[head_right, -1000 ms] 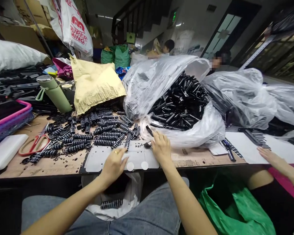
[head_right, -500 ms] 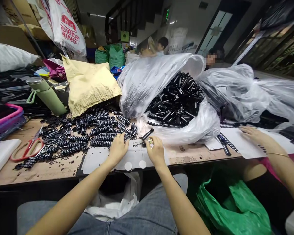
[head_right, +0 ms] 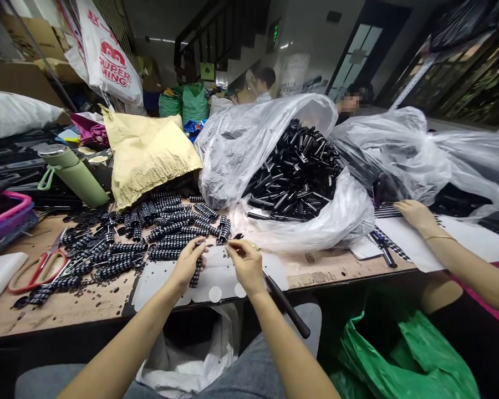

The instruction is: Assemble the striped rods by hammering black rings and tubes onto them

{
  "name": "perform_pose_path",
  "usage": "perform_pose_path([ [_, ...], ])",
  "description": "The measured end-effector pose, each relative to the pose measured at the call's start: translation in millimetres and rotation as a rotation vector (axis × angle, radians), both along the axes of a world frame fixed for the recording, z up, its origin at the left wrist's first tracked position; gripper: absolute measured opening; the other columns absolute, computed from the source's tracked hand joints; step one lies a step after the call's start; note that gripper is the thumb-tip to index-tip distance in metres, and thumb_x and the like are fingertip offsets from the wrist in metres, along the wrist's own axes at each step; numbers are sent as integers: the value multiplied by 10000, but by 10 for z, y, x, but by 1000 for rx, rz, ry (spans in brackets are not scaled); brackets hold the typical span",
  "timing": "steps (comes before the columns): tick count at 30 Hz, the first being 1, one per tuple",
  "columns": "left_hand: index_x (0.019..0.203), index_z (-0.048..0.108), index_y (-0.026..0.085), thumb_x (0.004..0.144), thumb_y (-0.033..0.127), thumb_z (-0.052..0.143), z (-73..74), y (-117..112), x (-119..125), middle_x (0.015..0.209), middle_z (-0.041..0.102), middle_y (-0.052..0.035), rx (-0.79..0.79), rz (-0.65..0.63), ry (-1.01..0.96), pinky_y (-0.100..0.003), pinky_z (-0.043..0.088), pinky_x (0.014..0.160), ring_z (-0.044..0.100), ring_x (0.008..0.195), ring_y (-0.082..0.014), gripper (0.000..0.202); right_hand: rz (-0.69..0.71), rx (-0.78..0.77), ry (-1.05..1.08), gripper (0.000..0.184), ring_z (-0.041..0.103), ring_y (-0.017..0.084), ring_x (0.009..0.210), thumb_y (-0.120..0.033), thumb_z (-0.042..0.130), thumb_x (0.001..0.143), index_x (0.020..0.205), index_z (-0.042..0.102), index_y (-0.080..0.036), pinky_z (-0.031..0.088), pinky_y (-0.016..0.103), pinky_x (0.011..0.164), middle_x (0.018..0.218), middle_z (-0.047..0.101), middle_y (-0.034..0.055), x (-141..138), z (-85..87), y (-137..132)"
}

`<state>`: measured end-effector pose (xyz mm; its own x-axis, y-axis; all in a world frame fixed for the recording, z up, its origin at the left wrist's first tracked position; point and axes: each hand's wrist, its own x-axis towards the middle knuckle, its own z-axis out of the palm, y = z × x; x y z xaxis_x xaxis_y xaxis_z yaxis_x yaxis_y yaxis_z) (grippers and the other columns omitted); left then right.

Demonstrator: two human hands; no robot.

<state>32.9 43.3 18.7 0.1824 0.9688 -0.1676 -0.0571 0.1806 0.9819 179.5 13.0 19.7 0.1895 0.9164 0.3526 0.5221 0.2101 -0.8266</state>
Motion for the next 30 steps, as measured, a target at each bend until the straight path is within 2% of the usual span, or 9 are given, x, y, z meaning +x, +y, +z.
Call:
perform_pose_path([
  [5, 973, 468, 115, 635, 298, 682, 74, -127, -28, 767, 558, -43, -314, 16, -369, -125, 227, 331, 365, 416, -10, 440, 136, -51, 709, 169, 588, 138, 739, -220, 687, 649, 789, 600, -181, 496, 264, 658, 771, 633, 16, -337, -132, -380],
  [10, 893, 446, 145, 602, 217, 708, 57, -195, -27, 600, 475, 42, -444, 93, -364, -109, 244, 328, 378, 397, -16, 399, 133, 36, 807, 118, 566, 122, 771, -146, 689, 643, 658, 579, -187, 472, 244, 691, 765, 615, 3, -399, -222, -524],
  [13, 866, 470, 133, 606, 237, 704, 49, -226, -36, 611, 491, 32, -452, 18, -400, -109, 234, 324, 370, 383, -7, 366, 150, 44, 774, 122, 563, 126, 772, -164, 674, 665, 669, 555, -193, 479, 257, 692, 772, 593, 4, -376, -224, -542],
  [15, 968, 491, 135, 611, 242, 698, 46, -221, -52, 650, 529, 15, -372, -31, -348, -124, 262, 338, 400, 393, -20, 427, 196, 7, 640, 166, 563, 147, 809, -208, 673, 667, 789, 561, -206, 493, 289, 705, 853, 578, 23, -349, -193, -526],
  [18, 1212, 394, 187, 609, 221, 694, 16, -166, -72, 959, 590, -68, -62, 0, -61, -214, 453, 564, 585, 708, -133, 675, 249, -26, 157, 627, 429, 234, 1109, -244, 731, 577, 1142, 460, -243, 393, 415, 918, 1208, 432, 87, -280, -86, -445],
  [20, 1284, 320, 187, 625, 210, 677, -38, -126, -73, 1230, 466, -106, 169, -38, 135, -290, 413, 854, 477, 1080, -213, 749, 307, -57, -195, 870, 249, 271, 1241, -225, 759, 509, 1269, 337, -259, 251, 465, 1015, 1345, 279, 90, -227, -12, -363],
  [22, 1315, 264, 164, 677, 223, 629, -122, -126, -73, 1335, 349, -118, 342, -103, 296, -327, 315, 974, 331, 1217, -228, 737, 357, -104, -410, 942, 227, 272, 1250, -211, 752, 492, 1306, 279, -240, 225, 460, 1028, 1355, 265, 99, -177, 11, -287],
  [28, 1234, 395, 145, 810, 232, 458, -403, -483, -268, 1070, 535, -142, 701, -43, 928, -448, 404, 830, 491, 997, -270, 437, 182, -262, -520, 955, 263, 287, 1230, -425, 717, 513, 1300, 273, -118, 264, 441, 1007, 1311, 315, 168, -24, -227, -293],
  [30, 1164, 465, 163, 827, 182, 413, -407, -612, -386, 981, 559, -117, 739, -36, 954, -427, 426, 783, 507, 942, -254, 342, 162, -312, -527, 961, 253, 286, 1238, -508, 687, 530, 1302, 274, -111, 252, 438, 1015, 1321, 307, 169, 19, -283, -337],
])
